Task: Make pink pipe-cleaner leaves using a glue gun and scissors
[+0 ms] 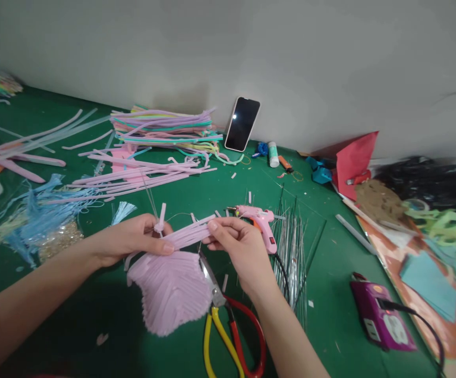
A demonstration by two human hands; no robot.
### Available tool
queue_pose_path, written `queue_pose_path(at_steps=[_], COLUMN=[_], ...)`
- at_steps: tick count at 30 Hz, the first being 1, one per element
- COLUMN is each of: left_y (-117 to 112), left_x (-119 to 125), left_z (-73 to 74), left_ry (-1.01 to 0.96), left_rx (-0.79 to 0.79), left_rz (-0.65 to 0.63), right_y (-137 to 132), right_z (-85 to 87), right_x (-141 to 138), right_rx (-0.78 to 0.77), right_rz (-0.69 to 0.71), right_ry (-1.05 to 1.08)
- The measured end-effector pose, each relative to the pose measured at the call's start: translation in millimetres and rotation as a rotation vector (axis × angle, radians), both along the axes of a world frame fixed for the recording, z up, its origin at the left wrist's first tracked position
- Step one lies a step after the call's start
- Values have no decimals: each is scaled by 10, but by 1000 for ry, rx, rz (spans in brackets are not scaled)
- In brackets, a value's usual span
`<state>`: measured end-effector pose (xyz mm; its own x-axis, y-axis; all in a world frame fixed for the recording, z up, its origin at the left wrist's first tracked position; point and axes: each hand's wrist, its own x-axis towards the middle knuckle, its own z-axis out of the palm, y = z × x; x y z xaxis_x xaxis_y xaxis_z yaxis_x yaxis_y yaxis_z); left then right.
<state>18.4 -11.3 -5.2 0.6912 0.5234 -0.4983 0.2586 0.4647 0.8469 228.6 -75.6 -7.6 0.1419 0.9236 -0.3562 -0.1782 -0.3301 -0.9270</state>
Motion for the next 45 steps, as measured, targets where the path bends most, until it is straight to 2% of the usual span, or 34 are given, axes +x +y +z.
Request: queue_pose_path(at_steps=[6, 21, 34, 45], left_y=[25, 35, 28, 11], left_x=[-6, 7, 2, 24], left_z=[-12, -8, -47, -28], left_ry=[28, 85, 124, 143], left_rx=[3, 38, 146, 144], left_rz=[41, 115, 80, 130], right_y=[-29, -107, -130, -110], right_z=[-26, -27, 31, 58], right_x=[28, 47, 32, -14], right_rx=[15, 109, 127, 132], right_rz=[-1, 41, 4, -45], right_ry=[-146, -269, -325, -357])
